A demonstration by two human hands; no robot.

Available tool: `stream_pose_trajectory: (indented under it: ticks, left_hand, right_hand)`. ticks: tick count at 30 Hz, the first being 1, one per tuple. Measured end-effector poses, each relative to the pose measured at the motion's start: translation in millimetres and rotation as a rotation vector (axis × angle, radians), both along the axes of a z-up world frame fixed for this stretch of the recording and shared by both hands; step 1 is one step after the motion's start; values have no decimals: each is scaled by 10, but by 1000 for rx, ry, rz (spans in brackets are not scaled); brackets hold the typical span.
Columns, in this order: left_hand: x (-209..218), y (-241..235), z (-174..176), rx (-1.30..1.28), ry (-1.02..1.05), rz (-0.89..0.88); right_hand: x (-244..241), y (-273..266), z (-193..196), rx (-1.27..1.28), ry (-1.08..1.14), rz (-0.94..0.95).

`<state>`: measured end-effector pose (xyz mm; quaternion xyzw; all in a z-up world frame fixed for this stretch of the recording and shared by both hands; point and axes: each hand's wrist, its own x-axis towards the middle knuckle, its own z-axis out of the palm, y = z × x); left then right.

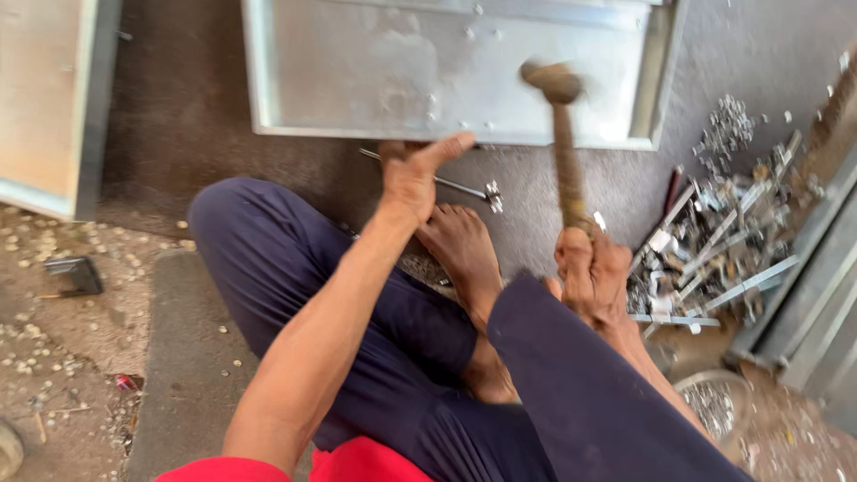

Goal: The person assembles a metal cabinet door by attaching hardware including a sliding bolt latch and brackets using a hammer and screws while sitting on the floor.

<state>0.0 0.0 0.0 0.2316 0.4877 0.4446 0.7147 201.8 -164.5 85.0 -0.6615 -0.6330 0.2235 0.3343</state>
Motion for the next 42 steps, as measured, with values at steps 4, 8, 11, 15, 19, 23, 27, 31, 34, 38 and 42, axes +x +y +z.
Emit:
stream_pose_trajectory:
  ticks: [4,8,11,15,19,23,27,31,34,38,42]
  left_hand:
    - [16,-79,-61,37,-172,4]
    - [75,-77,63,95,-100,41]
    - [40,-61,8,37,9,6]
    - [35,-71,74,44,-117,41]
    - [149,-72,82,162,-104,143]
    - [68,-96,9,75,-97,63]
    - [61,-51,157,107,-35,72]
    - [-120,-2,320,-171,-454,45]
    - [-69,140,295,-163,-423,-129]
    - [462,90,287,-227,-316,-226]
    - [477,61,380,-116,-50,-251]
  right_hand:
    - [-26,-67,-66,-506,90,-143]
    - [-991,352,-525,-210,-218,166]
    - [-1150,538,-709,-268,-474,368]
    - [-1160,385,-598,-9,-394,326]
    - [-1160,511,-707,-62,-428,347]
    - [-808,222,-615,-331,-315,167]
    - [-13,-33,-99,-422,177,-362]
    - [336,553,133,37,-44,-241]
    - [491,939,186,167,-124,-144]
    - [559,1035,117,33,227,-223]
    - [596,881,-202,119,227,-229]
